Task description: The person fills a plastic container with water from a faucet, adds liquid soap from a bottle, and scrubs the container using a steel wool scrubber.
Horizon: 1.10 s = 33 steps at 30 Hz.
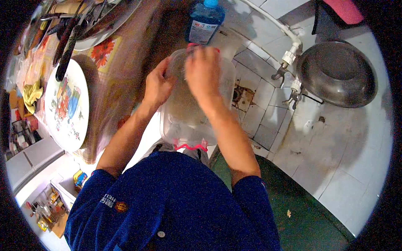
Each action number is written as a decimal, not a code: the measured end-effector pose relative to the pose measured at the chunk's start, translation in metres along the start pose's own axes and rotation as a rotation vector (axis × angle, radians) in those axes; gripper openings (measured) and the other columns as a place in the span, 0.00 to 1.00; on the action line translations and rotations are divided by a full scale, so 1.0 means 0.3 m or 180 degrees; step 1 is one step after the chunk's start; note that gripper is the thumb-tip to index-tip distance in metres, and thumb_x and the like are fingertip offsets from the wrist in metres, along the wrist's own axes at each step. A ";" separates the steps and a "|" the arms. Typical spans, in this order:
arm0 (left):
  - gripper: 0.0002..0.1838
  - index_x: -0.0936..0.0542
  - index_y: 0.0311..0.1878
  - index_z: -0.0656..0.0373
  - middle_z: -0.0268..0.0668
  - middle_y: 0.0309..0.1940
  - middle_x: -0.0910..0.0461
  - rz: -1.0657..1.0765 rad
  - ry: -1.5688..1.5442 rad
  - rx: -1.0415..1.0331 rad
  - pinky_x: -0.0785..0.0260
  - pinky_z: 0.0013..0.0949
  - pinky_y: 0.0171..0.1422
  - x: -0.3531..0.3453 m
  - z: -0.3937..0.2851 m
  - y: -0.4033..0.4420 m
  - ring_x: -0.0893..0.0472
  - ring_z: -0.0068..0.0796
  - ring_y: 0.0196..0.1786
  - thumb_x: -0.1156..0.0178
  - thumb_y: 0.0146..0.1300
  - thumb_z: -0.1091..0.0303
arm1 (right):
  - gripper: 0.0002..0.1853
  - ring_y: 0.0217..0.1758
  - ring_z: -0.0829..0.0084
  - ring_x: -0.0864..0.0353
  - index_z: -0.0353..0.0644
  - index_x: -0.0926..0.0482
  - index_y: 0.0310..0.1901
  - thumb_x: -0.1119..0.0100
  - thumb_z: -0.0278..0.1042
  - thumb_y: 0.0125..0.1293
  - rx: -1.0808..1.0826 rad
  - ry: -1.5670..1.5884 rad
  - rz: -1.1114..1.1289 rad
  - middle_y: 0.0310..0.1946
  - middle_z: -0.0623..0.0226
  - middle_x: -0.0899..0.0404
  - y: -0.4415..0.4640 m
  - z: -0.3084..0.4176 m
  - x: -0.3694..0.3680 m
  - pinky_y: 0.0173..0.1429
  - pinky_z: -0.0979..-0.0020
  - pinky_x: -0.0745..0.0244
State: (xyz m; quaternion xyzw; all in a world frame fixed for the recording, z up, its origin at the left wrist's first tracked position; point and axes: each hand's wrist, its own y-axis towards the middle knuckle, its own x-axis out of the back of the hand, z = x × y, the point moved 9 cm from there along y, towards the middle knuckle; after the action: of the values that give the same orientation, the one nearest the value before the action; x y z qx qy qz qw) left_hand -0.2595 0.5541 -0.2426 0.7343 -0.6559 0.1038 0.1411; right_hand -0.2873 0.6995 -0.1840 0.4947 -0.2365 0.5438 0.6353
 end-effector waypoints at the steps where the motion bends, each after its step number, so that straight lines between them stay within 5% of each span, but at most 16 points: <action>1: 0.30 0.27 0.62 0.65 0.53 0.41 0.18 0.0019 0.0014 -0.0020 0.27 0.37 0.50 -0.001 -0.001 0.003 0.16 0.39 0.44 0.45 0.51 0.78 | 0.14 0.50 0.51 0.25 0.39 0.23 0.47 0.37 0.34 0.60 0.0416 -0.0020 0.0111 0.44 0.54 0.27 -0.016 0.076 -0.039 0.52 0.55 0.28; 11: 0.31 0.26 0.61 0.66 0.55 0.41 0.18 -0.0146 -0.0013 0.0080 0.27 0.36 0.51 -0.016 0.065 -0.016 0.16 0.43 0.44 0.47 0.48 0.81 | 0.14 0.47 0.53 0.25 0.38 0.21 0.46 0.39 0.31 0.59 0.0794 -0.0348 0.0429 0.44 0.56 0.27 0.011 0.095 -0.028 0.49 0.53 0.29; 18: 0.30 0.26 0.61 0.66 0.54 0.39 0.19 -0.0117 -0.0270 0.0052 0.27 0.36 0.48 -0.012 0.026 -0.008 0.17 0.43 0.41 0.46 0.49 0.81 | 0.16 0.47 0.52 0.26 0.35 0.20 0.49 0.39 0.29 0.59 0.0217 0.0149 -0.0160 0.42 0.55 0.27 0.036 0.037 -0.004 0.50 0.56 0.28; 22: 0.30 0.26 0.61 0.66 0.51 0.35 0.19 -0.0187 -0.0042 -0.0002 0.27 0.35 0.44 0.002 0.006 -0.011 0.20 0.40 0.35 0.45 0.49 0.80 | 0.15 0.48 0.55 0.24 0.36 0.19 0.47 0.38 0.25 0.57 0.0856 0.0828 0.0179 0.43 0.56 0.26 -0.045 0.156 -0.054 0.50 0.59 0.26; 26: 0.29 0.26 0.60 0.66 0.42 0.32 0.20 0.0028 -0.0403 0.0167 0.29 0.31 0.41 -0.003 0.042 -0.009 0.23 0.29 0.32 0.45 0.50 0.79 | 0.15 0.48 0.55 0.24 0.39 0.18 0.47 0.37 0.25 0.56 0.0634 0.0746 0.0439 0.43 0.56 0.26 -0.053 0.033 -0.041 0.50 0.59 0.25; 33: 0.27 0.24 0.59 0.64 0.33 0.31 0.22 -0.0008 -0.0626 0.0420 0.30 0.26 0.41 -0.020 0.073 -0.028 0.26 0.19 0.32 0.43 0.52 0.78 | 0.18 0.49 0.48 0.23 0.37 0.23 0.52 0.41 0.25 0.57 0.0029 -0.0836 0.1748 0.48 0.51 0.26 -0.243 -0.223 -0.412 0.51 0.55 0.24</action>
State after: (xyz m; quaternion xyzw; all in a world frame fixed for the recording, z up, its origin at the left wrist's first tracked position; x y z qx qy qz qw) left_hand -0.2525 0.5530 -0.2659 0.7494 -0.6574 0.0740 0.0276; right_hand -0.2724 0.7082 -0.3413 0.4812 -0.4390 0.6277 0.4263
